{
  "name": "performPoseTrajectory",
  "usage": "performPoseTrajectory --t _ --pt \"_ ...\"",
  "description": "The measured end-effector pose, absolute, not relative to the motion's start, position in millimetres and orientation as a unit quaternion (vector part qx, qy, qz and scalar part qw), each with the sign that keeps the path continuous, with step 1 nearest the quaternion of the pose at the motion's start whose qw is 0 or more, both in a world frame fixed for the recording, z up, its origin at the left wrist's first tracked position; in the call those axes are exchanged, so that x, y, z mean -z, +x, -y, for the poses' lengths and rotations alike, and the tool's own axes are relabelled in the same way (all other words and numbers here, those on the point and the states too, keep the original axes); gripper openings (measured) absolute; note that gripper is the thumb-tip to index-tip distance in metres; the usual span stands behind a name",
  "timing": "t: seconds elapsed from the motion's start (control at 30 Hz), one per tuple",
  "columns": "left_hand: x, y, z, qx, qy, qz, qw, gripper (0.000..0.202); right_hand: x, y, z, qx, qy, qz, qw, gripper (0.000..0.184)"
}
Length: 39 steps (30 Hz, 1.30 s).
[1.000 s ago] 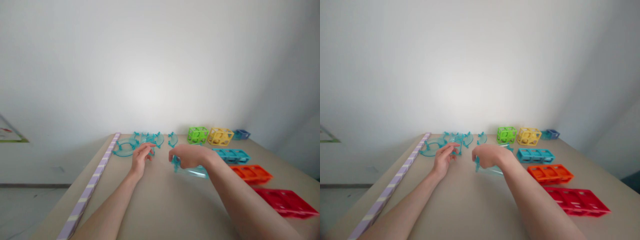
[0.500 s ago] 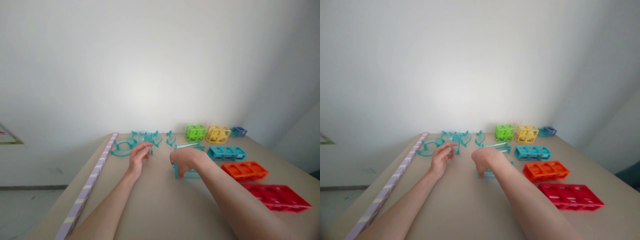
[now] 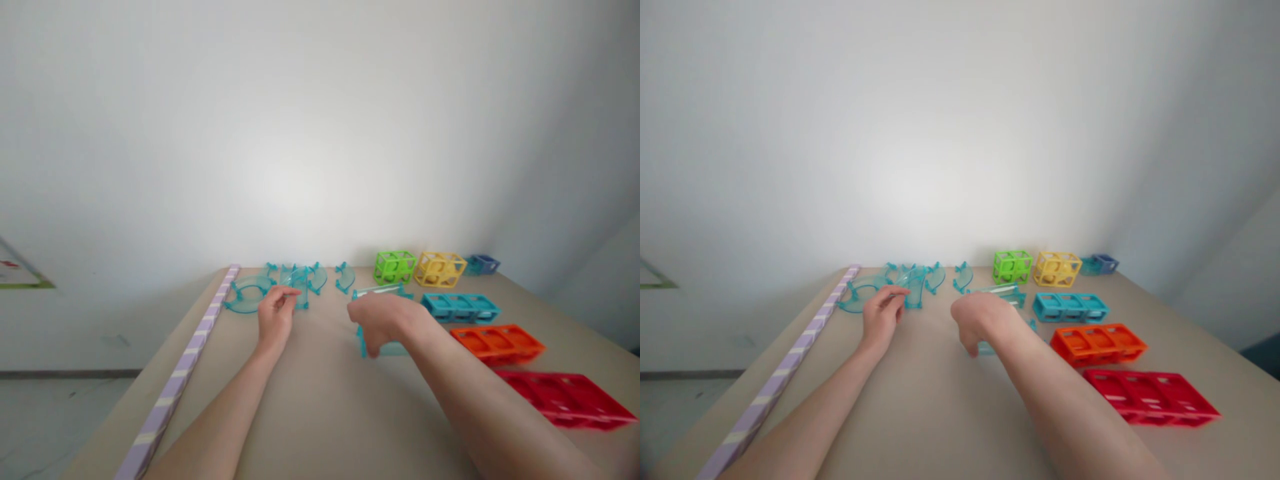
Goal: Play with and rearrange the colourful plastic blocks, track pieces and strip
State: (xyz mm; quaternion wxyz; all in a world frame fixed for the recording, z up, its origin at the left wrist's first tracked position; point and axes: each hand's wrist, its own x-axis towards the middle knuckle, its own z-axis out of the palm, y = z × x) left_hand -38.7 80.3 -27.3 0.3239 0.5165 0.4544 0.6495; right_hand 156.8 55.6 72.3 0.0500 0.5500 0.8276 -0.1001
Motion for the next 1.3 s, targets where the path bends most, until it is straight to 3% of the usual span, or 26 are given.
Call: performPoseTrajectory --t 0.1,0.13,0.23,0.5,0.7,0.83,1.07,1.3 --pt "32 -44 -88 -0.629 0.491 -0.57 0.198 0.018 -69 139 -55 0.032 0.547 -0.832 -0.084 0.018" --pt "33 -46 -90 -0.623 0.48 -0.591 0.179 0.02 -64 128 -55 0.011 0.548 -0.827 -0.123 0.019" --pt "37 -51 -95 -0.613 0.459 -0.618 0.176 0.022 -39 89 -56 0.014 0.552 -0.817 -0.165 0.031" --pt "36 -58 -98 -0.611 0.454 -0.636 0.129 0.035 20 50 -82 0.098 0.587 -0.752 -0.283 0.021" --pt "41 -57 -101 -0.599 0.469 -0.628 0.166 0.028 32 56 -88 0.179 0.602 -0.675 -0.388 0.021" --pt "43 -58 -104 -0.607 0.456 -0.619 0.202 0.019 34 61 -91 0.233 0.607 -0.616 -0.444 0.046" --pt "38 -54 -102 -0.635 0.371 -0.585 0.342 0.03 42 67 -106 0.347 0.569 -0.55 -0.502 0.054" --pt "22 -51 -98 -0.669 0.288 -0.491 0.478 0.028 44 58 -104 0.437 0.505 -0.5 -0.551 0.061"
